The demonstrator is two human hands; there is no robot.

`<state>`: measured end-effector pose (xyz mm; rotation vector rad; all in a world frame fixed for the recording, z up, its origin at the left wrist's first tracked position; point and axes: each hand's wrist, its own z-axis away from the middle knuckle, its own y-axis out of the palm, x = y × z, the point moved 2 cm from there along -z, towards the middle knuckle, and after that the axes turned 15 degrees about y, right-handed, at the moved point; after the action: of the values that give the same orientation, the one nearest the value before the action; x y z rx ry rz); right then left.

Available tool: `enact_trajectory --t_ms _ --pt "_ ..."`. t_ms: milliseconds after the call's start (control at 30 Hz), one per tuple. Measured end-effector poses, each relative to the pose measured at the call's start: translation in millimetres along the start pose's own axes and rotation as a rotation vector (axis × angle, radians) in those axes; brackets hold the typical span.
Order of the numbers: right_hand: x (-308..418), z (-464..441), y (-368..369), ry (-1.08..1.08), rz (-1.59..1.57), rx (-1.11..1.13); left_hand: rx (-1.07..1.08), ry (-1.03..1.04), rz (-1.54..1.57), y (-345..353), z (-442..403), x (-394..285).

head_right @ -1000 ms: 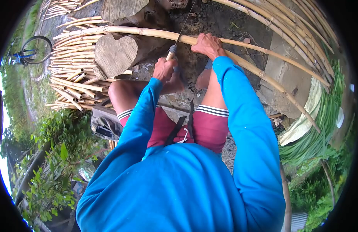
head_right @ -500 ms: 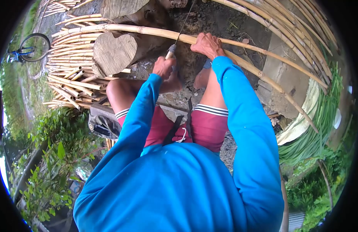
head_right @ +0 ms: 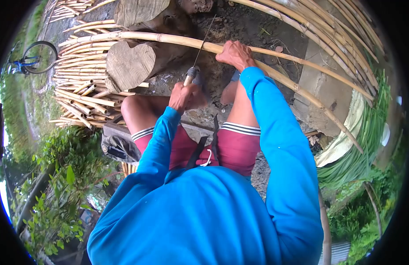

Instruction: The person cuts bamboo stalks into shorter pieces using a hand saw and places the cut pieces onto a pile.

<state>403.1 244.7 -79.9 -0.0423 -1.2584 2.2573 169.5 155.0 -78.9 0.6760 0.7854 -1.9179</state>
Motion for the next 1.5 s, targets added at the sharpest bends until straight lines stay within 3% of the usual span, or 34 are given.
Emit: enact_trajectory --t_ms 33,100,167,233,333,400,433,533,567,700,767,800,867,967,1033,1167,1267,1433,1500 --pt "1.3 2.4 1.4 0.001 0.005 0.011 -0.001 0.001 -0.002 -6.0 7.2 -6.5" --pt "0.8 -4.5 7.1 -0.015 0.006 -0.032 -0.029 0.314 -0.056 -28.6 33.5 -15.4" --pt "-6.1 -9.0 14.4 -0.023 0.015 -0.074 -0.071 0.453 -0.058 -48.8 59.5 -17.3" --pt "-6.3 -13.5 10.5 -0.086 -0.002 0.001 -0.087 0.377 0.116 -60.9 74.8 -8.6" --pt "-41.7 -47.3 31.7 -0.275 -0.205 0.283 -0.234 0.252 0.354 -63.1 73.4 17.5" --pt "-42.2 -42.8 13.2 -0.179 -0.443 0.638 -0.262 0.133 0.507 -63.1 63.2 41.9" --pt "-36.1 -24.5 -2.7 0.036 -0.571 0.859 -0.288 0.151 0.547 -61.0 60.5 43.2" --pt "-23.0 -32.7 2.0 0.395 -0.308 1.037 -0.259 0.127 0.679 -52.3 66.0 53.7" --pt "-21.6 -30.3 6.7 0.398 -0.283 1.035 -0.268 0.123 0.700 -50.2 67.5 57.2" --pt "-22.4 -13.3 -2.5 -0.060 -0.219 0.595 -0.214 0.181 0.596 -45.1 52.0 61.8" --pt "-16.0 -5.8 -4.1 -0.035 0.038 0.223 -0.237 0.228 0.560 -46.3 47.9 59.0" --pt "-12.3 -0.1 -7.2 -0.035 0.052 0.212 -0.251 0.259 0.510 -47.5 44.6 59.5" --pt "-7.8 10.5 -18.9 -0.057 0.228 -0.092 -0.253 0.276 0.474 -45.8 36.9 61.1" --pt "3.3 28.2 -40.2 -0.064 0.228 -0.222 -0.256 0.296 0.395 -43.4 32.9 56.5" --pt "1.8 27.5 -44.5 -0.064 0.233 -0.248 -0.226 0.294 0.304 -39.9 32.3 53.9" --pt "-12.2 1.0 -32.9 -0.059 0.144 -0.071 -0.191 0.343 0.197 -30.8 32.0 49.3" --pt "-11.8 -5.8 -20.8 0.112 0.042 0.269 -0.182 0.412 0.134 -29.2 30.2 50.0" --pt "-24.2 -28.0 6.3 0.020 -0.001 0.239 -0.170 0.460 0.035 -35.0 42.6 42.0" --pt "-23.9 -32.1 4.7 0.052 0.030 0.424 -0.167 0.458 0.019 -34.2 41.8 46.5"
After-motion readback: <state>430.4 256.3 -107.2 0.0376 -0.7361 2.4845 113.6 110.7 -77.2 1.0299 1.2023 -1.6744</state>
